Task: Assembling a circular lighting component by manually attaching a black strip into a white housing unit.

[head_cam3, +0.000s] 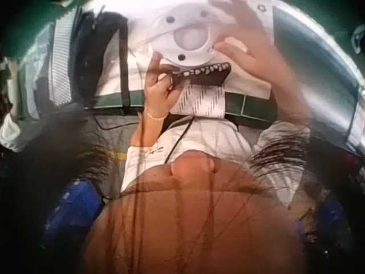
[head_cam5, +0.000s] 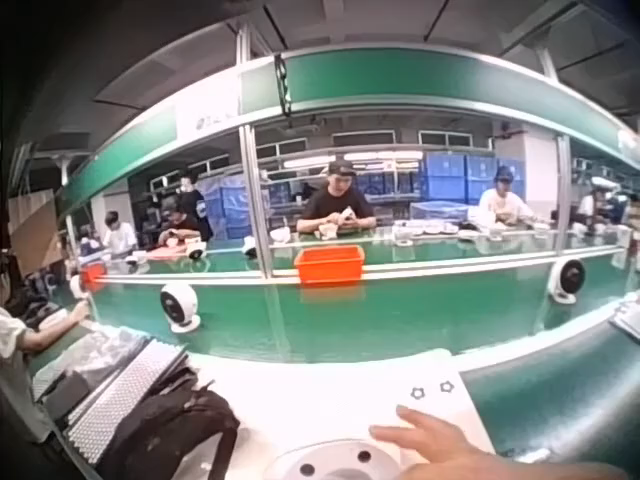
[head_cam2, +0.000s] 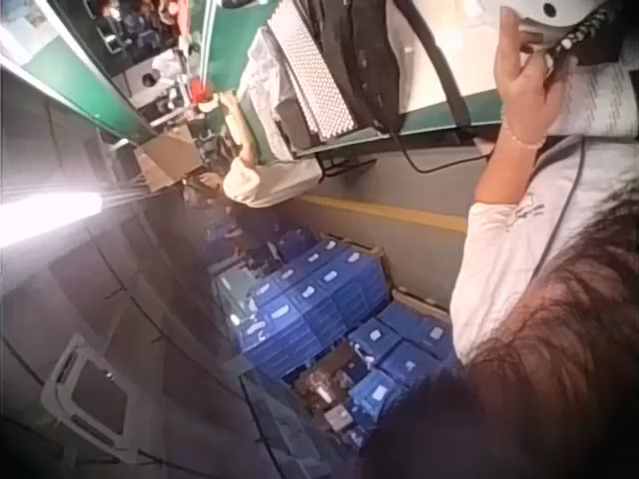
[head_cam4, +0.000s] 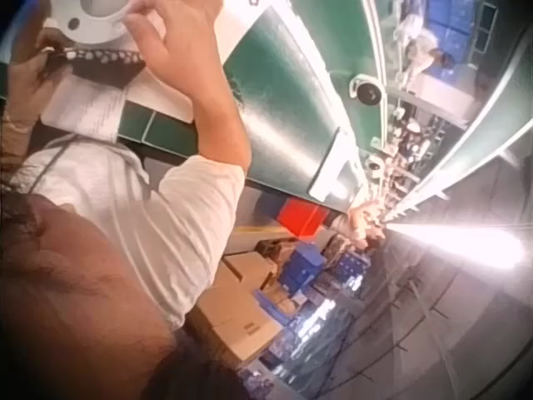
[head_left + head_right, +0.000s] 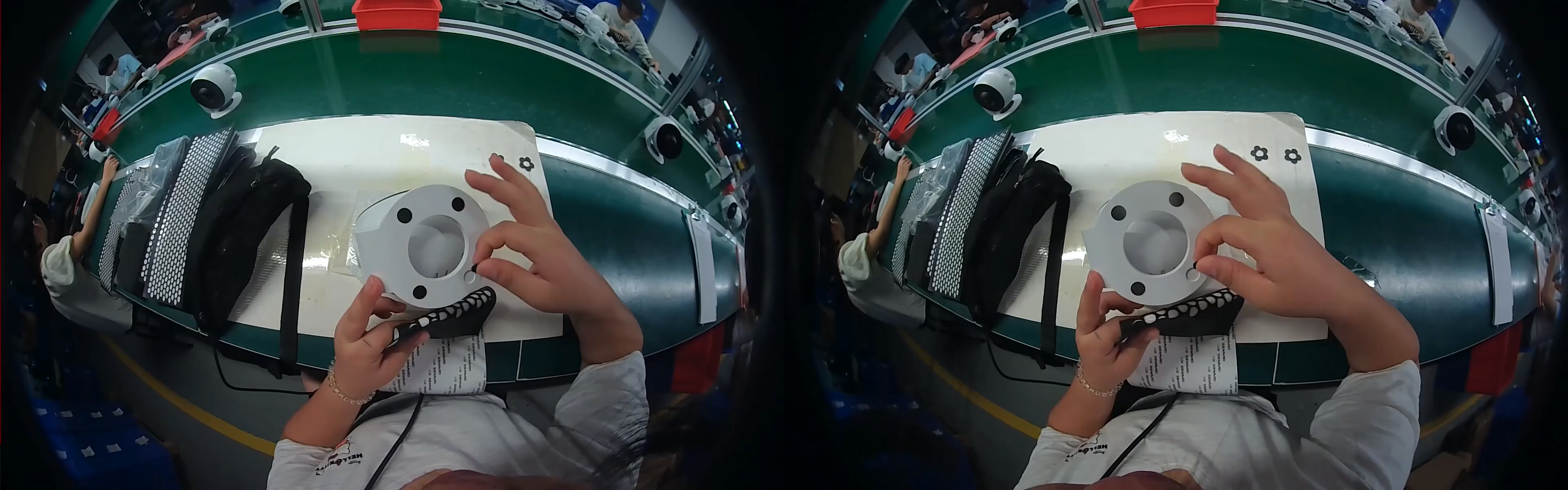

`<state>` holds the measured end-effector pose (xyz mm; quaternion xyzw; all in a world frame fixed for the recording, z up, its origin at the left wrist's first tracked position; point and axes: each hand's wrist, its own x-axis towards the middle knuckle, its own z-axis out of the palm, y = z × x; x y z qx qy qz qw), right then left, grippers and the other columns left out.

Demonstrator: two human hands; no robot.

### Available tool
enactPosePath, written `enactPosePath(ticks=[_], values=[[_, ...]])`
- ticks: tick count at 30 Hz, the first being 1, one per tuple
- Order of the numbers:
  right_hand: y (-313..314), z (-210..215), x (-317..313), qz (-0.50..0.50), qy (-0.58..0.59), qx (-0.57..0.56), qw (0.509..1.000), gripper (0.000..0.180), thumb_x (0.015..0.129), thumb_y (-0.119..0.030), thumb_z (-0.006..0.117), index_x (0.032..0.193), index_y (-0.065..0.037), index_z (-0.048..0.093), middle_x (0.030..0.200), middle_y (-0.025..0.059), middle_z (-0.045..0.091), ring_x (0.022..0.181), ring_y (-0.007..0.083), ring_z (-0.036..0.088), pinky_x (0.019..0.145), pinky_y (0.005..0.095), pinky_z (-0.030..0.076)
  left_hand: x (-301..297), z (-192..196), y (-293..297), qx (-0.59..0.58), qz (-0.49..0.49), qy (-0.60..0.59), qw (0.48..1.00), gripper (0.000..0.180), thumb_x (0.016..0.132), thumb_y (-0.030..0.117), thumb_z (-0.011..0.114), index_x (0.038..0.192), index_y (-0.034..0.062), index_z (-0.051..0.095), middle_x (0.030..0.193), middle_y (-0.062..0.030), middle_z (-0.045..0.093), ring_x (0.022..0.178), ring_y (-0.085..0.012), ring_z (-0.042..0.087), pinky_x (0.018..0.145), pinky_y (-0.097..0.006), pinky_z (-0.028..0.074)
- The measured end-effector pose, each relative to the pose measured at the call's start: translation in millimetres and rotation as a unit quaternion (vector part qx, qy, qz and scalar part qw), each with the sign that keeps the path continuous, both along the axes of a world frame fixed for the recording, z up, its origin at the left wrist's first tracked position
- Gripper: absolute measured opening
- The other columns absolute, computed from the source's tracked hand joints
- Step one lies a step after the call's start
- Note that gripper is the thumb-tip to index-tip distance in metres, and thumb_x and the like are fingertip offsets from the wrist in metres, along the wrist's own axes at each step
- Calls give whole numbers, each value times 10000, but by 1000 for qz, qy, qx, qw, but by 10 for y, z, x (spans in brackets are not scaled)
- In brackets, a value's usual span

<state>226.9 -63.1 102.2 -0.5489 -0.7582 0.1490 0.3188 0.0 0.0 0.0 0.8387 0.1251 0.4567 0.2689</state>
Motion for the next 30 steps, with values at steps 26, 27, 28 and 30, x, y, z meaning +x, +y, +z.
enactPosePath(ticks=[26,27,28,30], values=[[-280,297,-137,-53,-267,25,962,305,652,-228,689,933,-133,619,1254,42,468,1247,257,328,1000,523,153,19,24,-43,-9,26,15,1000,198,585,-27,730,662,-70,553,1388,-211,221,722,-216,570,649,-284,481],[-264,322,-76,-67,-250,46,965,299,647,-215,699,909,-100,612,1112,40,558,1152,256,427,973,454,251,23,22,-43,-7,25,12,1000,198,585,-27,730,662,-70,553,1388,-211,221,722,-216,570,649,-284,481],[-246,325,17,-85,-162,-5,983,305,643,-206,703,906,-85,609,1018,48,582,1051,242,487,913,401,320,28,8,-45,-5,24,11,1000,197,588,-23,730,667,-71,556,1389,-211,220,725,-215,571,649,-285,482],[-77,194,165,-98,72,-92,988,337,730,-276,677,941,-33,576,773,49,614,714,180,594,671,250,439,4,14,-54,-1,27,11,1000,197,592,-18,731,672,-72,559,1389,-210,219,728,-213,572,650,-286,482]])
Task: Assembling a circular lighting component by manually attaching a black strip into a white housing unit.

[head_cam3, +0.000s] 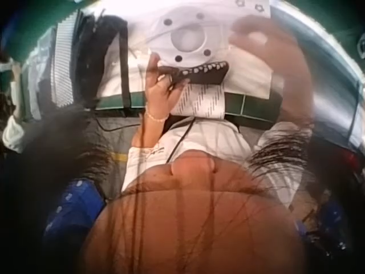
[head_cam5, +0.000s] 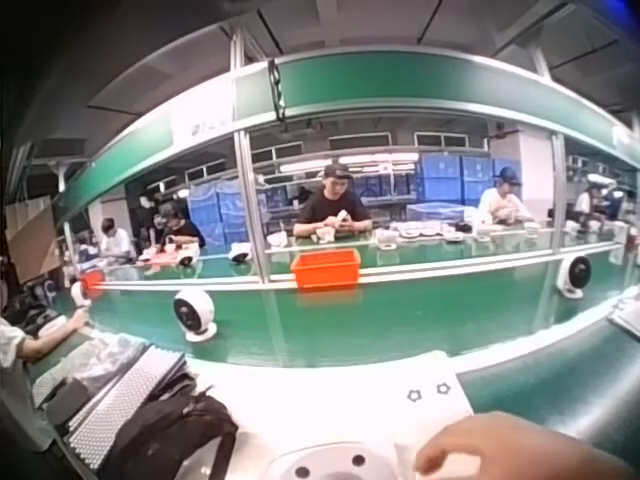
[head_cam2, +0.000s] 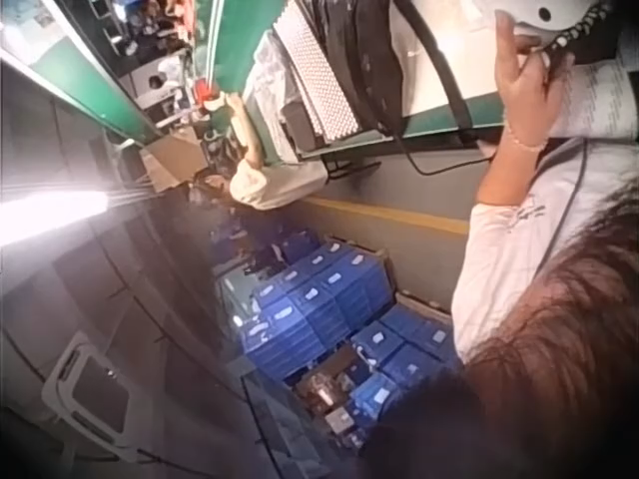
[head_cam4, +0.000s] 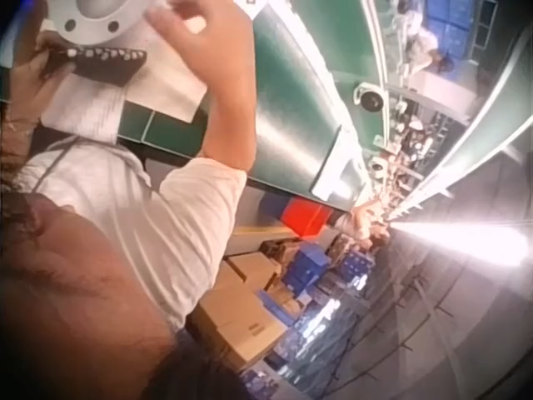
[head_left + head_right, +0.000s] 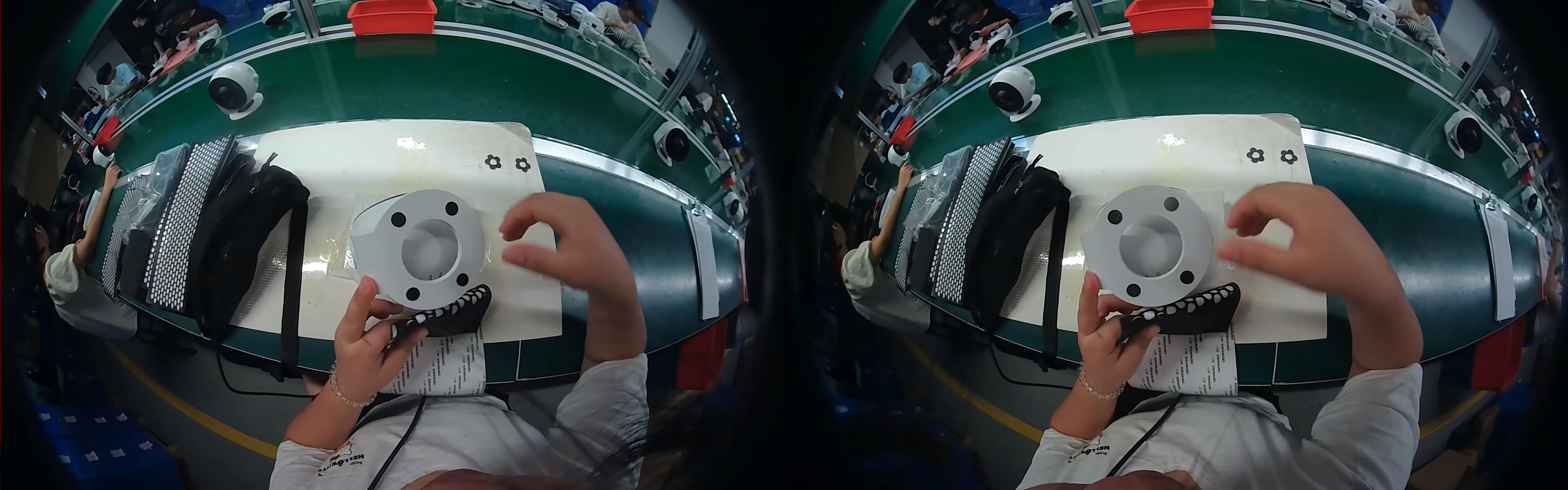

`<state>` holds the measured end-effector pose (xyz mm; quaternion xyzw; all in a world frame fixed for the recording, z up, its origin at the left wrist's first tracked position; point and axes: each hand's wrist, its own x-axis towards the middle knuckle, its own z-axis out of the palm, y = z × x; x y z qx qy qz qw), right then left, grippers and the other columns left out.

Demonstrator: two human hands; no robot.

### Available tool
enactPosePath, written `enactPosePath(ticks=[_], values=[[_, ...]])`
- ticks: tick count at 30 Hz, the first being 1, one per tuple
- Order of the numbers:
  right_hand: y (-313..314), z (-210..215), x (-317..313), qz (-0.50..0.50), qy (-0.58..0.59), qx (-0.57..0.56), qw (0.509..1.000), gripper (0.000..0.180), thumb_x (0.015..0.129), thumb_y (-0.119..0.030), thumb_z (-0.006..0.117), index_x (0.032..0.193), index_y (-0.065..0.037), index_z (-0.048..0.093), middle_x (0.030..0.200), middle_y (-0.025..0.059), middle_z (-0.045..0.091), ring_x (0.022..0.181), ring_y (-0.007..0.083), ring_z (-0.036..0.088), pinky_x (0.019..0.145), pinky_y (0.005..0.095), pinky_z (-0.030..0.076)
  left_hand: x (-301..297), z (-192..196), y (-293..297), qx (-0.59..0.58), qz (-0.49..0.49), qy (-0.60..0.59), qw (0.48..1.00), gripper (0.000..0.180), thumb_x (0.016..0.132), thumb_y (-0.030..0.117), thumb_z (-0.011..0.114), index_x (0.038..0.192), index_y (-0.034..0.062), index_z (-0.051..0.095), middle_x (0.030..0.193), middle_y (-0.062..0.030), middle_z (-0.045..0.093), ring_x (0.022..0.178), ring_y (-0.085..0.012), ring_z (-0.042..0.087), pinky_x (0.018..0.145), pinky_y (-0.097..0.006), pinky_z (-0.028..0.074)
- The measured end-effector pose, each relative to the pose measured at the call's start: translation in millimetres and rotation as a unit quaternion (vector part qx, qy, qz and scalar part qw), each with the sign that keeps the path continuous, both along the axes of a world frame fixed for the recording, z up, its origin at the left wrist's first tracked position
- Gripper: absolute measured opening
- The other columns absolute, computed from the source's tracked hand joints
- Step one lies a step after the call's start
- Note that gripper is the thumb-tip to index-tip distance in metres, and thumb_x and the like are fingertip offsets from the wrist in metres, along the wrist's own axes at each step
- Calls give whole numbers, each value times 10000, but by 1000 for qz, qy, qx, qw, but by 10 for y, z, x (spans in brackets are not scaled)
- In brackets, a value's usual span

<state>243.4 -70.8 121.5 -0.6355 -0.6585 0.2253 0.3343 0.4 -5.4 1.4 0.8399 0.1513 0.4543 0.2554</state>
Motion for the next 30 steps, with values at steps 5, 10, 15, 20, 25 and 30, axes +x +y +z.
enactPosePath(ticks=[5,10,15,20,25,30], values=[[189,-310,-146,50,408,-276,869,354,739,-267,693,948,-6,575,789,43,611,684,94,576,628,225,443,32,2,-22,-26,9,-19,999,216,593,16,748,633,-56,548,1314,-216,345,726,-213,607,618,-285,506],[192,-337,-329,22,394,-192,898,299,740,-204,690,926,3,580,758,49,609,672,96,573,604,211,439,-37,-22,-14,-28,18,-18,999,226,588,44,760,640,-36,555,1298,-217,367,821,-233,580,636,-289,485],[273,-241,82,-23,394,-66,917,221,755,-230,632,841,-33,582,720,14,578,595,65,497,532,185,383,-23,32,-7,-65,7,-29,997,213,602,57,752,656,-6,556,1265,-197,418,889,-242,544,632,-283,465],[591,-297,662,-246,102,125,956,170,801,-190,574,886,-43,587,703,23,577,601,91,504,544,227,404,-15,22,0,-58,-7,-26,998,259,617,50,742,614,-10,490,1218,-180,470,860,-230,543,624,-272,457],[981,-1094,1791,-341,-485,211,777,108,770,-111,506,827,-88,595,861,52,581,835,267,550,645,358,454,-18,58,-37,-60,8,-26,998,258,617,43,737,607,-10,485,1203,-172,487,853,-231,545,637,-276,459],[993,-1423,2103,-407,-481,63,774,164,790,-120,465,850,-92,614,905,70,578,895,264,545,696,397,472,-7,81,-36,-69,13,-14,997,277,637,47,728,598,-6,459,1193,-159,498,855,-221,549,654,-286,466]])
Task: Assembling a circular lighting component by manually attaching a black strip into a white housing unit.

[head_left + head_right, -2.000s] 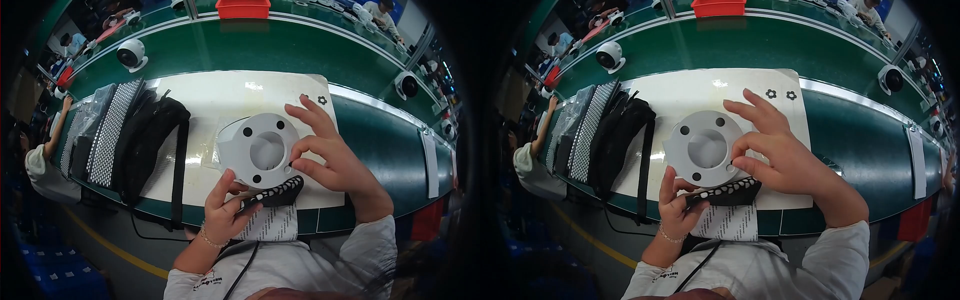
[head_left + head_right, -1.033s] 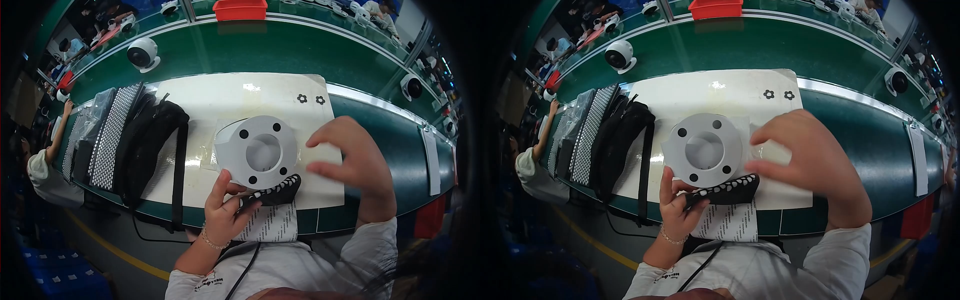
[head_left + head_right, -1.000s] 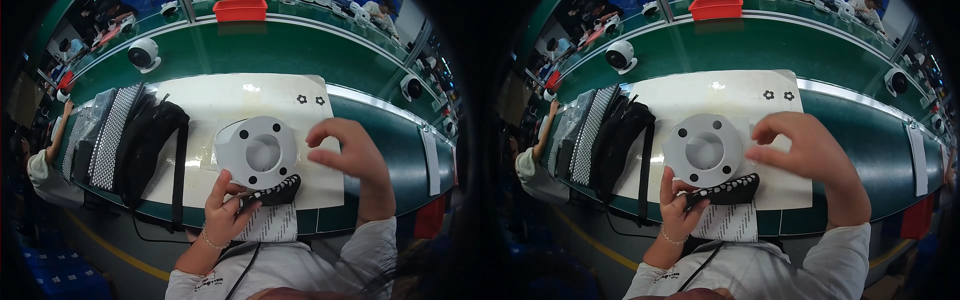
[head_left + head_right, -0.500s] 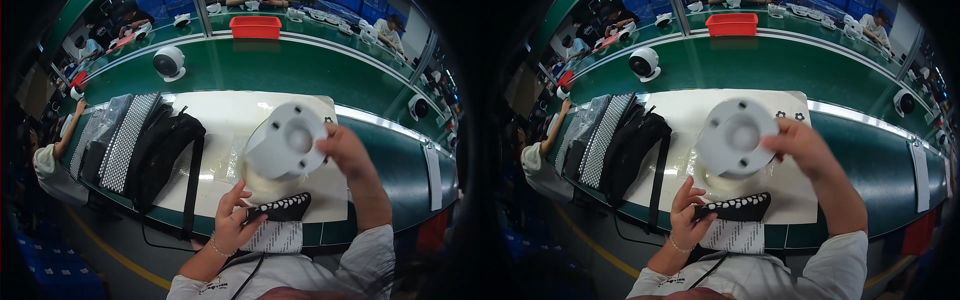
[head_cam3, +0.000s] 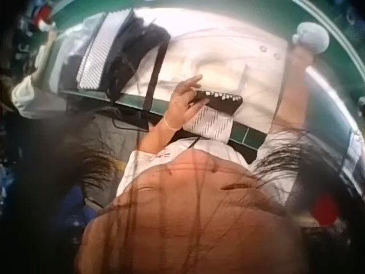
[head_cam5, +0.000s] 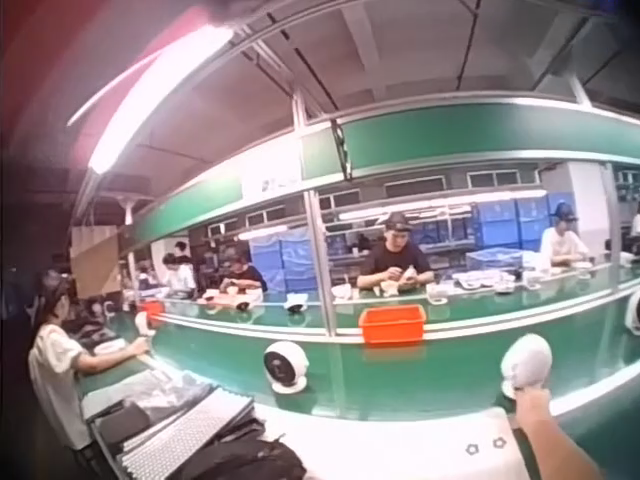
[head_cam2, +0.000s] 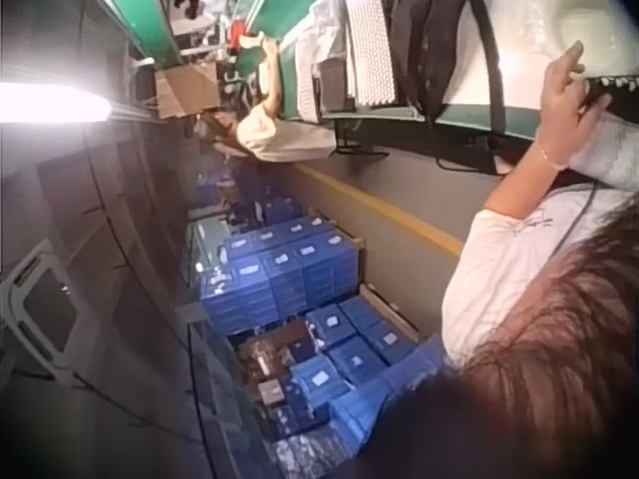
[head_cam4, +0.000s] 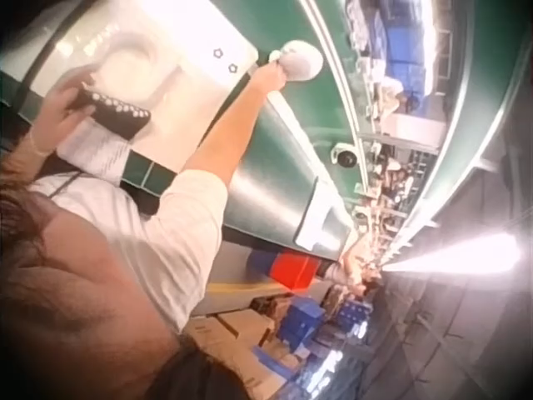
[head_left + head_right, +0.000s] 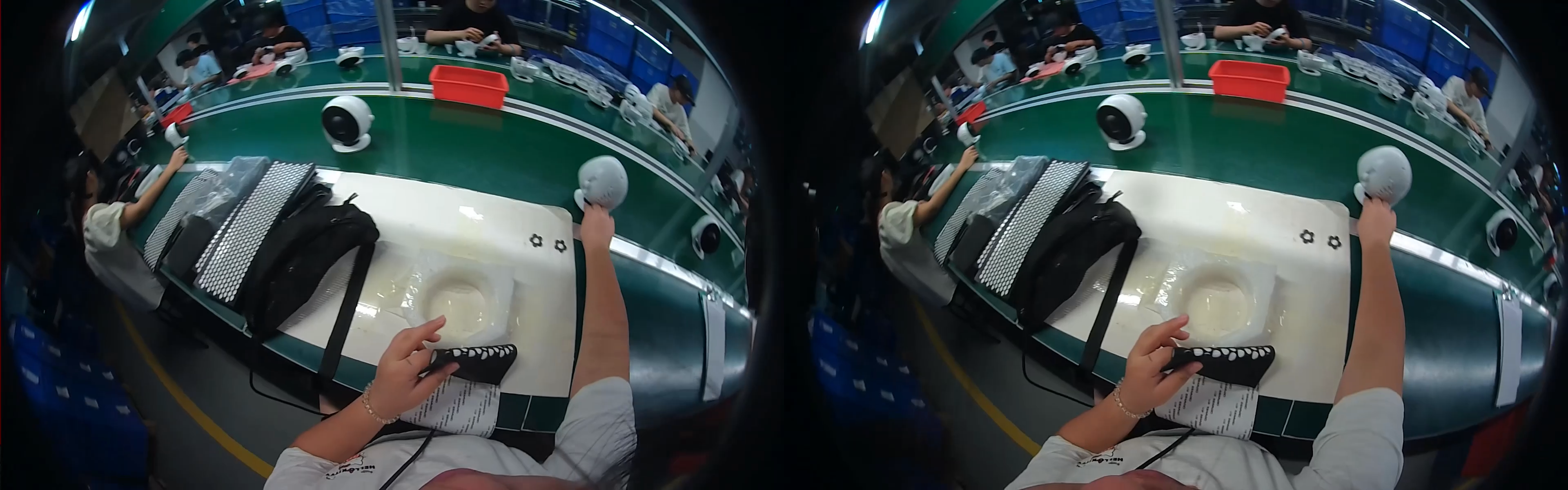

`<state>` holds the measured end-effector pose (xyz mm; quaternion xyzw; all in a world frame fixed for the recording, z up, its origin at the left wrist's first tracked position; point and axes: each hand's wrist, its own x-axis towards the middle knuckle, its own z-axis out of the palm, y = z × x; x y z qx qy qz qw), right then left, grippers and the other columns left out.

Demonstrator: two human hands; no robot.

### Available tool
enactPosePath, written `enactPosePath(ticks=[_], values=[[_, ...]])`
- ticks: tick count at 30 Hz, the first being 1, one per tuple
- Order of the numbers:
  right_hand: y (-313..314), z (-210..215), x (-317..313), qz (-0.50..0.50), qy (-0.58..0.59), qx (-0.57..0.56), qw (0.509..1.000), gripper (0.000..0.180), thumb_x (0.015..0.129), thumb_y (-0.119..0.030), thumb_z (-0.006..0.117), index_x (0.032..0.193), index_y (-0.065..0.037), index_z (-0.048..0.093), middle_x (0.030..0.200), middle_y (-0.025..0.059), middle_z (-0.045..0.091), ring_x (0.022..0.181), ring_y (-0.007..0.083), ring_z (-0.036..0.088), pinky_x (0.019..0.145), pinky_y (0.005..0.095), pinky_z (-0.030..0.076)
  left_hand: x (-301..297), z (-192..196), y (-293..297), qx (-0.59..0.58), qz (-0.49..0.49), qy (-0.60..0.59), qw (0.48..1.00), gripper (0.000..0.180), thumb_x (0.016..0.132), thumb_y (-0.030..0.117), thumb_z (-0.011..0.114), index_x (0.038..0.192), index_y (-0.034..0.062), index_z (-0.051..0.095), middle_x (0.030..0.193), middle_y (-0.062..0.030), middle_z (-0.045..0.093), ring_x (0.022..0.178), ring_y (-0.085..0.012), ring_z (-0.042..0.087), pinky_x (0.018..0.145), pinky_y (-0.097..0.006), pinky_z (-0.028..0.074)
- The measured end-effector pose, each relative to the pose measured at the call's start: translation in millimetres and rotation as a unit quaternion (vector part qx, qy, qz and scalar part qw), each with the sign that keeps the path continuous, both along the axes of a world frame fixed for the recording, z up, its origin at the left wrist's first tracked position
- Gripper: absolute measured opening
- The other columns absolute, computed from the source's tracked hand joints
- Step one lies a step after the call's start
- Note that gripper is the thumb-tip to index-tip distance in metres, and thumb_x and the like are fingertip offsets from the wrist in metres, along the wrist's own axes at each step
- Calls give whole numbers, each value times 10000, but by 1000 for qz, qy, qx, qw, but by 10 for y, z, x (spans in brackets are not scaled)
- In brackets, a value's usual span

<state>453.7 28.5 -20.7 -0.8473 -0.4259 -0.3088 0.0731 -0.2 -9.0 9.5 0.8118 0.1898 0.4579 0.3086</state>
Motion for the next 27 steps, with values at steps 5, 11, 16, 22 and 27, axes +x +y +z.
enactPosePath(ticks=[5,11,16,22,27], values=[[32,57,-14,-42,152,-70,985,263,820,-204,433,986,-72,588,1058,92,574,968,283,533,771,426,459,-9,31,-8,-38,-21,9,999,275,653,34,715,607,-8,447,1162,-152,514,847,-218,553,697,-276,464],[-39,42,-38,-17,220,-31,975,328,813,-236,437,1095,-118,558,1190,39,513,1079,242,478,892,445,377,-51,83,19,-129,-39,10,991,189,698,34,678,668,-37,506,1126,-129,533,865,-193,549,735,-269,453],[-10,120,-220,15,232,-11,972,281,801,-222,482,1048,-125,572,1138,40,546,1058,245,493,905,434,346,-5,262,242,-105,-29,22,994,204,776,145,623,917,-2,611,1066,-89,561,943,-193,542,817,-278,417],[-52,73,-146,59,271,24,960,233,809,-201,463,963,-103,607,1009,64,599,975,258,534,851,391,390,567,601,845,-110,-26,94,989,256,791,209,615,898,-24,607,973,-81,568,847,-171,546,716,-262,431],[-96,148,-170,46,303,40,951,233,793,-196,488,960,-95,614,998,83,604,947,282,544,830,388,412,819,447,1172,-32,22,112,993,482,779,232,643,1167,21,449,1170,-93,458,934,-168,505,758,-277,423]])
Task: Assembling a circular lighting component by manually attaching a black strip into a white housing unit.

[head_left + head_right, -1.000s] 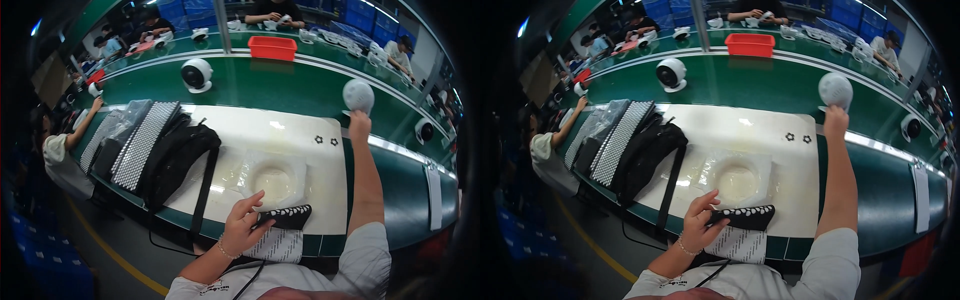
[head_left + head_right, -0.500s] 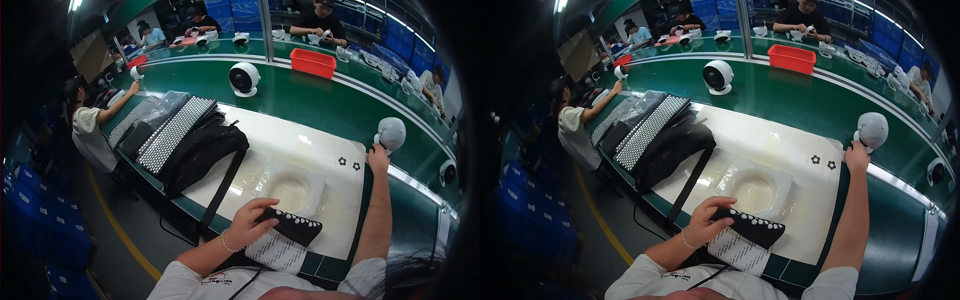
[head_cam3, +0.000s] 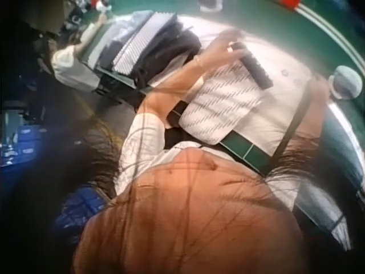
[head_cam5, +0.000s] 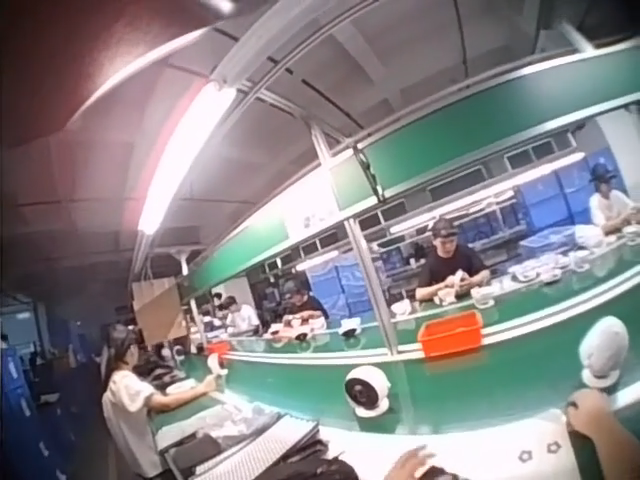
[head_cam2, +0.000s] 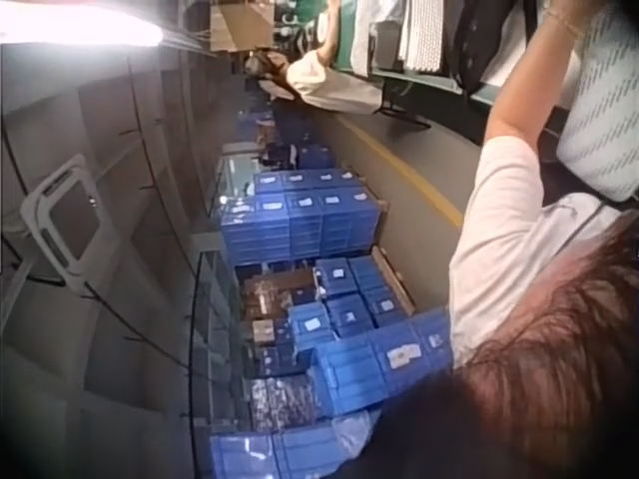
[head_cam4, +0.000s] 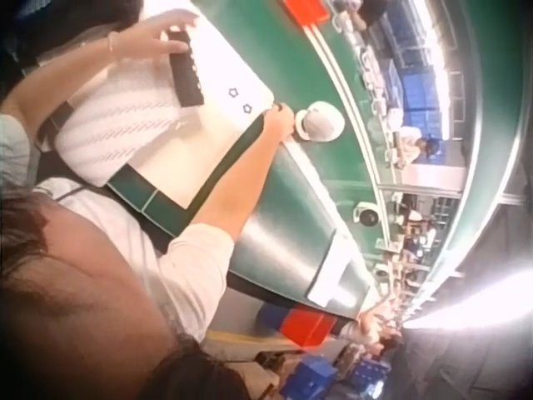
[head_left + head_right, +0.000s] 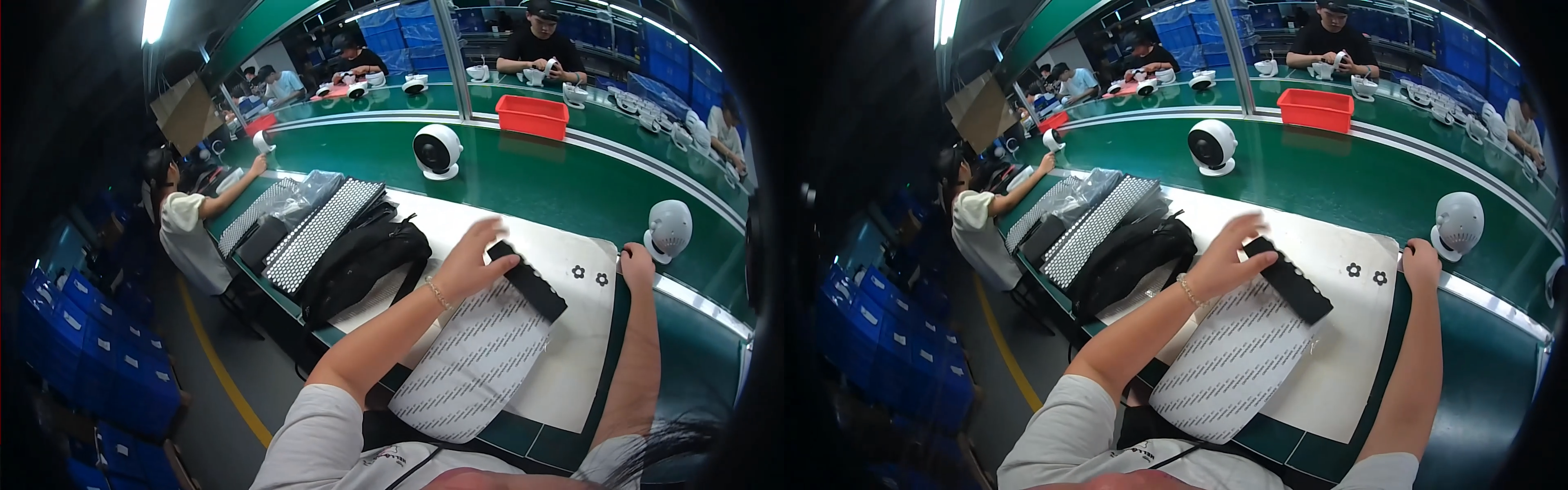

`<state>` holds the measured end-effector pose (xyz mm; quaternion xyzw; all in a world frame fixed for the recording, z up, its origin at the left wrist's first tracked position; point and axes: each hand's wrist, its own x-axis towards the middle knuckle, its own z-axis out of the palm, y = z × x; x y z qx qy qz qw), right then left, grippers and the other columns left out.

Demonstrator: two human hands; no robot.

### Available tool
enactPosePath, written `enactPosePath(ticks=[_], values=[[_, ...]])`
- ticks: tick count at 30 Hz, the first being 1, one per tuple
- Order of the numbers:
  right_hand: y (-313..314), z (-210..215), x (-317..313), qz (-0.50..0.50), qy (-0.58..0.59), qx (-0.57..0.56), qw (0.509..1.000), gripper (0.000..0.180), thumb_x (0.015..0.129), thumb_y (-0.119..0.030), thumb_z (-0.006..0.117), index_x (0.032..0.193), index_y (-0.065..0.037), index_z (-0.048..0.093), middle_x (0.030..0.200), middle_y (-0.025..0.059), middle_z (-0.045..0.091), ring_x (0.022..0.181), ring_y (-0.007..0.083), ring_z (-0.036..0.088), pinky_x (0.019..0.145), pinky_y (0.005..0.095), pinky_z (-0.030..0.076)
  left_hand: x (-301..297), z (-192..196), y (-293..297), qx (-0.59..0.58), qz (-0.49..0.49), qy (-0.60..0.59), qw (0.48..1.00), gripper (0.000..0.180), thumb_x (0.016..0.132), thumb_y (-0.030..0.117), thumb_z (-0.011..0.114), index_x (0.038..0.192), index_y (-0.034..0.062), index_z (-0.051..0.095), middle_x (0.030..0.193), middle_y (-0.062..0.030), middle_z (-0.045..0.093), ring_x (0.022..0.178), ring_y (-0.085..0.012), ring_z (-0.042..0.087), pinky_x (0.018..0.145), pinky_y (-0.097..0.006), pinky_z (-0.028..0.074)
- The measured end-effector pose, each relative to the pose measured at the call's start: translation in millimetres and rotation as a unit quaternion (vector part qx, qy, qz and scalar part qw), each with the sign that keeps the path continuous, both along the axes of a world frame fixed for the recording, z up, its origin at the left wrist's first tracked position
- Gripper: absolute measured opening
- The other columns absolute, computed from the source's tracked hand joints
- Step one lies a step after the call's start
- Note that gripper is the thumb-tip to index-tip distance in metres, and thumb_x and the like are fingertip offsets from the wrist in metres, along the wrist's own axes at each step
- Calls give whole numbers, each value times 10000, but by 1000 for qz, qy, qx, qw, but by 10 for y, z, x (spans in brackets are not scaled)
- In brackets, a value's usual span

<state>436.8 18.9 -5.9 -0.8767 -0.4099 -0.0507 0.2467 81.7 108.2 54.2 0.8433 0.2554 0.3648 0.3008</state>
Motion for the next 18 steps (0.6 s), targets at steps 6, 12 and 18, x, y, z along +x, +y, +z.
enactPosePath(ticks=[6,12,18], values=[[29,79,-105,-15,8,-8,1000,223,787,-180,494,951,-93,616,993,78,607,968,265,537,893,373,353,-304,865,-208,200,-108,-419,879,341,765,51,561,1100,56,492,1189,-146,450,1022,-213,469,847,-303,387],[15,18,-16,-27,9,-2,1000,217,778,-177,505,947,-91,611,997,76,602,969,261,537,881,376,350,-1053,1146,-1383,487,-501,-601,389,144,801,115,532,894,27,598,1276,-89,444,1173,-191,391,893,-337,371],[84,-172,98,-20,-16,29,999,245,774,-187,527,988,-88,596,1009,90,598,967,270,547,839,353,412,-1290,1153,-1335,535,-149,-635,538,218,855,122,458,1000,1,567,1022,-88,595,1013,-254,537,894,-441,389]])
